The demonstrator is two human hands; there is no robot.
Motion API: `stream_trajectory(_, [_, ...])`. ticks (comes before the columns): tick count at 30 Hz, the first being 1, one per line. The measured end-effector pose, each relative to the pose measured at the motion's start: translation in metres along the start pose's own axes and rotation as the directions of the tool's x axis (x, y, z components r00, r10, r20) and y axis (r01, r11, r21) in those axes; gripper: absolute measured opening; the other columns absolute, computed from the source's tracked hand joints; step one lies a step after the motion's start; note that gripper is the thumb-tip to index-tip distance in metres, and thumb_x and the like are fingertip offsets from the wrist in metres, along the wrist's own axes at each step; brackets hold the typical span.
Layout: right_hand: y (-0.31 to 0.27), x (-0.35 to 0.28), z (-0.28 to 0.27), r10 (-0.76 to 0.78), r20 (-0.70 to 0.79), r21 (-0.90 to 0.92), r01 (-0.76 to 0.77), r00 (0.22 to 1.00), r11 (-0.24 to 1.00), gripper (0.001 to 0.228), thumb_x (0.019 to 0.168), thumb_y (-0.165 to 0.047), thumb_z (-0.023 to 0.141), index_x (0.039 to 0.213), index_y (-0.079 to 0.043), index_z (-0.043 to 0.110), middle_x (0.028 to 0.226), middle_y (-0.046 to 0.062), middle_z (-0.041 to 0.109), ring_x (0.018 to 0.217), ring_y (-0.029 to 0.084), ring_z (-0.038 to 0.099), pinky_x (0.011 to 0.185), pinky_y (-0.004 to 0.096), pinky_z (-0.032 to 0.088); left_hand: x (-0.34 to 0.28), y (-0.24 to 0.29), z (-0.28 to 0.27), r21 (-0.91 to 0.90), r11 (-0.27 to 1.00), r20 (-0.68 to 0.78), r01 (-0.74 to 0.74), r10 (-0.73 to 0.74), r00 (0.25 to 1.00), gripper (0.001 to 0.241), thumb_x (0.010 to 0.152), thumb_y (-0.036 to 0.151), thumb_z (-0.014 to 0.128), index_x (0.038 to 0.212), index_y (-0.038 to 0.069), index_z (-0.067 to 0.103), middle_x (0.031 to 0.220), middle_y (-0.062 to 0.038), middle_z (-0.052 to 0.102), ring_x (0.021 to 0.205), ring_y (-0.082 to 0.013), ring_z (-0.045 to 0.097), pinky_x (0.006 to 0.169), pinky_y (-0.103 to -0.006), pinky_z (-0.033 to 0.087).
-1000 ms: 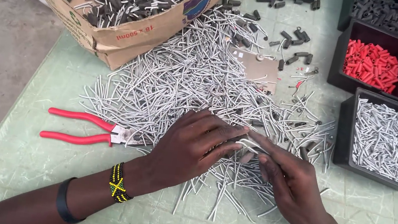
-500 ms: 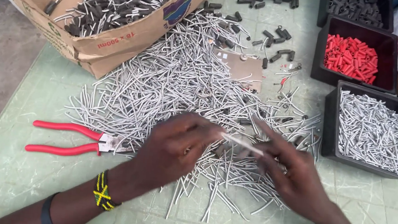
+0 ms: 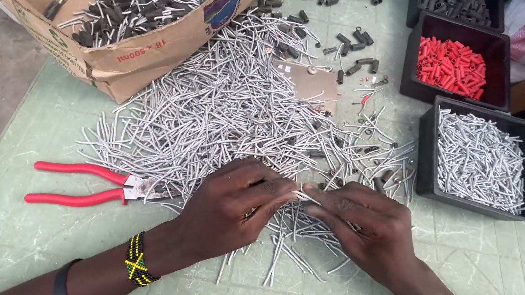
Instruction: Assembling cable clips by inserting metal nails into plastic housings
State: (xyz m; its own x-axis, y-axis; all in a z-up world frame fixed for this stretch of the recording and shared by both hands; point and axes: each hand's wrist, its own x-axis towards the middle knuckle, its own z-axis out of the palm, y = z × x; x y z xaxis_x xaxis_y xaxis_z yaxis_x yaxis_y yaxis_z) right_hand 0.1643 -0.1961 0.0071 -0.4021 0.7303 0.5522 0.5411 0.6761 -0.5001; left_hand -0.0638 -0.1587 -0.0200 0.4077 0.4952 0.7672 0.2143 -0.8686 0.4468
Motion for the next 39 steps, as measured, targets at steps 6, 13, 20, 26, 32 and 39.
stream_trajectory(6, [-0.006, -0.001, 0.000, 0.134, -0.038, 0.035, -0.133, 0.990, 0.990, 0.011, 0.090, -0.011, 0.073, 0.099, -0.007, 0.080, 0.102, 0.007, 0.081, 0.080, 0.014, 0.079, 0.072, 0.022, 0.062, 0.001, 0.003, 0.001, 0.014, 1.000, 0.005, 0.003, -0.003, 1.000, 0.019, 0.096, 0.006, 0.077, 0.113, 0.001, 0.072, 0.098, -0.008, 0.068, 0.085, -0.0225, 0.067, 0.078, -0.0332, 0.057])
stream_trajectory(13, [0.000, -0.003, -0.010, 0.264, -0.187, -0.057, -0.279, 0.946, 0.959, 0.011, 0.087, -0.011, 0.080, 0.097, -0.007, 0.080, 0.095, 0.007, 0.081, 0.082, 0.014, 0.078, 0.075, 0.024, 0.059, 0.002, -0.004, 0.001, 0.005, 0.998, -0.021, 0.069, -0.068, 0.997, 0.018, 0.093, 0.005, 0.078, 0.110, 0.002, 0.074, 0.104, -0.007, 0.076, 0.093, -0.0199, 0.071, 0.088, -0.0317, 0.060])
stream_trajectory(20, [-0.008, -0.003, -0.008, 0.245, -0.234, -0.039, -0.261, 0.941, 0.965, 0.009, 0.086, -0.007, 0.080, 0.094, -0.004, 0.079, 0.093, 0.009, 0.080, 0.080, 0.016, 0.077, 0.075, 0.024, 0.058, 0.004, 0.005, 0.001, -0.185, 0.959, -0.068, 0.217, -0.233, 0.970, 0.017, 0.092, 0.008, 0.078, 0.109, 0.005, 0.075, 0.105, -0.007, 0.078, 0.092, -0.0175, 0.076, 0.087, -0.0279, 0.062])
stream_trajectory(26, [-0.013, -0.004, -0.007, 0.371, -0.231, 0.043, -0.371, 0.900, 0.928, 0.011, 0.082, -0.009, 0.083, 0.091, -0.006, 0.080, 0.091, 0.008, 0.081, 0.078, 0.014, 0.077, 0.073, 0.021, 0.057, 0.012, 0.018, -0.004, -0.382, 0.769, 0.049, 0.513, -0.537, 0.842, 0.015, 0.093, 0.017, 0.074, 0.104, 0.008, 0.079, 0.099, -0.003, 0.082, 0.074, -0.0065, 0.067, 0.067, -0.0200, 0.052])
stream_trajectory(32, [-0.012, -0.006, -0.005, 0.408, -0.182, 0.156, -0.383, 0.895, 0.910, 0.013, 0.079, -0.007, 0.082, 0.092, -0.004, 0.080, 0.091, 0.012, 0.081, 0.077, 0.015, 0.079, 0.070, 0.020, 0.059, 0.009, 0.017, 0.000, -0.633, 0.411, 0.234, 0.656, -0.706, 0.669, 0.022, 0.092, 0.017, 0.074, 0.106, 0.003, 0.081, 0.087, -0.004, 0.078, 0.067, -0.0071, 0.061, 0.061, -0.0189, 0.048])
stream_trajectory(39, [-0.012, -0.005, -0.005, 0.333, -0.141, 0.096, -0.321, 0.932, 0.942, 0.010, 0.079, -0.008, 0.083, 0.088, -0.005, 0.080, 0.088, 0.008, 0.081, 0.079, 0.015, 0.079, 0.072, 0.021, 0.059, 0.007, 0.017, 0.004, -0.709, 0.302, 0.257, 0.637, -0.730, 0.633, 0.024, 0.091, 0.018, 0.072, 0.098, -0.004, 0.077, 0.093, -0.017, 0.082, 0.060, -0.0135, 0.067, 0.059, -0.0210, 0.055])
